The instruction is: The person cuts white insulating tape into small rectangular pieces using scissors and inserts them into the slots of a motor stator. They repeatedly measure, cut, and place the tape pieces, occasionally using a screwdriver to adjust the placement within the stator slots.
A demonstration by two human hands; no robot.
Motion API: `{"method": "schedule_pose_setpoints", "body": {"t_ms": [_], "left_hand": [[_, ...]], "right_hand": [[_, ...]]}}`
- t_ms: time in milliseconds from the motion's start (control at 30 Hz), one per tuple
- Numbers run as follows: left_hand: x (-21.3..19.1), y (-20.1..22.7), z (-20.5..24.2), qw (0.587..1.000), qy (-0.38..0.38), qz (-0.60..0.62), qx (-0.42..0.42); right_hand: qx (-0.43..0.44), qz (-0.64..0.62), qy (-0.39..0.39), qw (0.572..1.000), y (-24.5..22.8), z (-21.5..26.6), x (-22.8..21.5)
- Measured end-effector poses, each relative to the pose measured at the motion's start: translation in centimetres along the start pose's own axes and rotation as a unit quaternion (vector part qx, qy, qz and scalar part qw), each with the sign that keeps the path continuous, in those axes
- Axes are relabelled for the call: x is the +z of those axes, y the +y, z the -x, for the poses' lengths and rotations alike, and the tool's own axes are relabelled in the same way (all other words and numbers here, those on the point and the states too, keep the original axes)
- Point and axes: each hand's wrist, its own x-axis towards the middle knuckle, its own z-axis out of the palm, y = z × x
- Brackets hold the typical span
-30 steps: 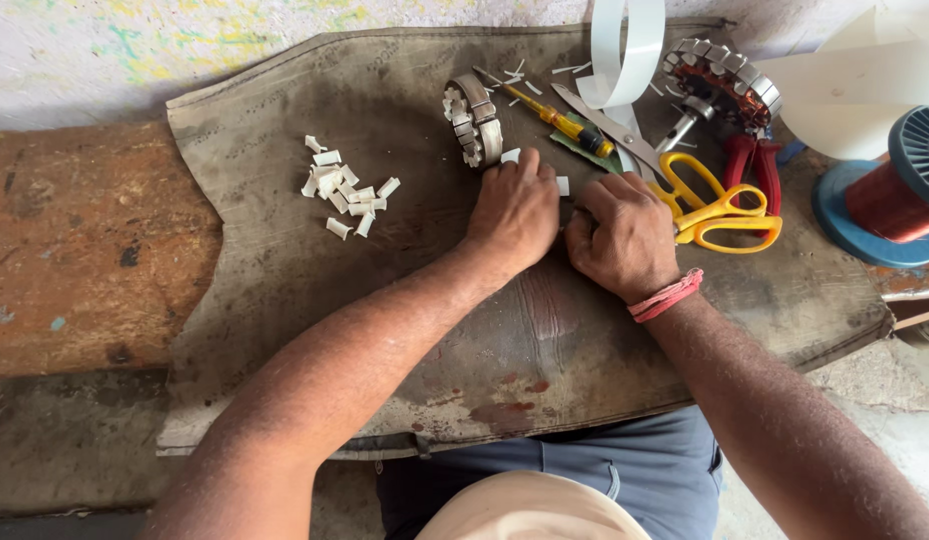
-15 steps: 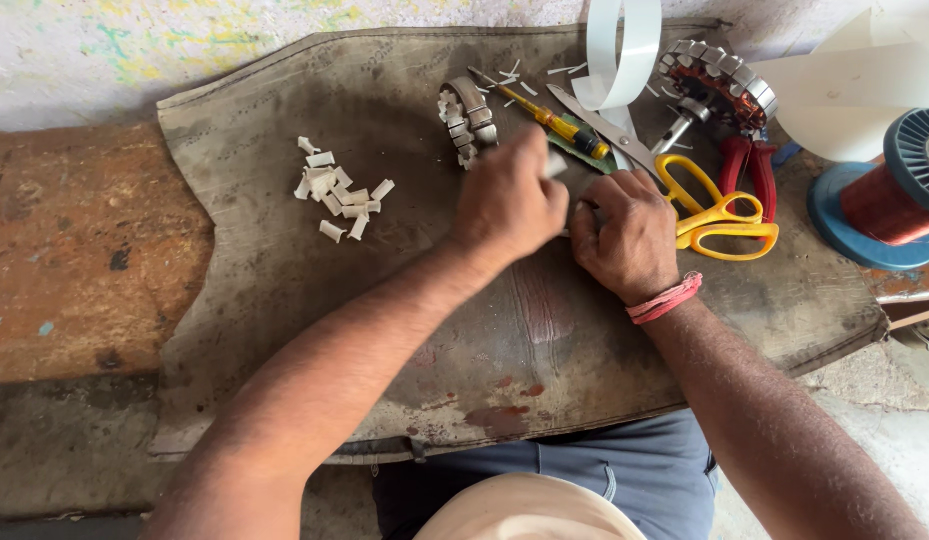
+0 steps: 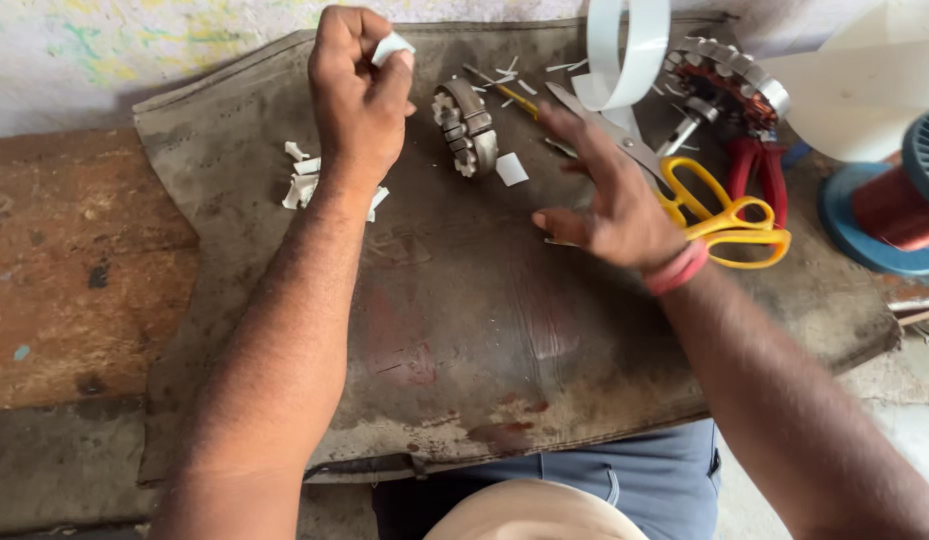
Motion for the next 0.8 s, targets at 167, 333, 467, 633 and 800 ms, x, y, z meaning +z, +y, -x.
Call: {"method": "schedule_pose_setpoints", "body": {"t_ms": [167, 333, 467, 633, 800], "left_hand": [[-0.7, 0.0, -0.1, 0.999, -0.007, 0.045, -0.028], [-0.4, -0.1, 0.1, 0.987, -0.002, 0.085, -0.138], [0.2, 0.2, 0.8, 0.991, -0.061, 0.057, -0.109], [0.6, 0.5, 1.0, 0.992, -0.078, 0.057, -0.076], [0.7, 0.1, 1.2, 0.99, -0.096, 0.034, -0.097]], "right_hand": [[0.065, -0.027, -0.141, 0.988, 2.2, -7.7, 0.5], [0.093, -0.08, -0.205, 0.971, 3.8, -10.9, 1.5], [0.117, -0.149, -0.197, 0.962, 4.1, -10.5, 2.1], [0.034, -0.104, -0.109, 0.988, 4.2, -9.5, 3.0], [0.055, -0.173, -0.083, 0.98, 4.7, -8.6, 3.9]]}}
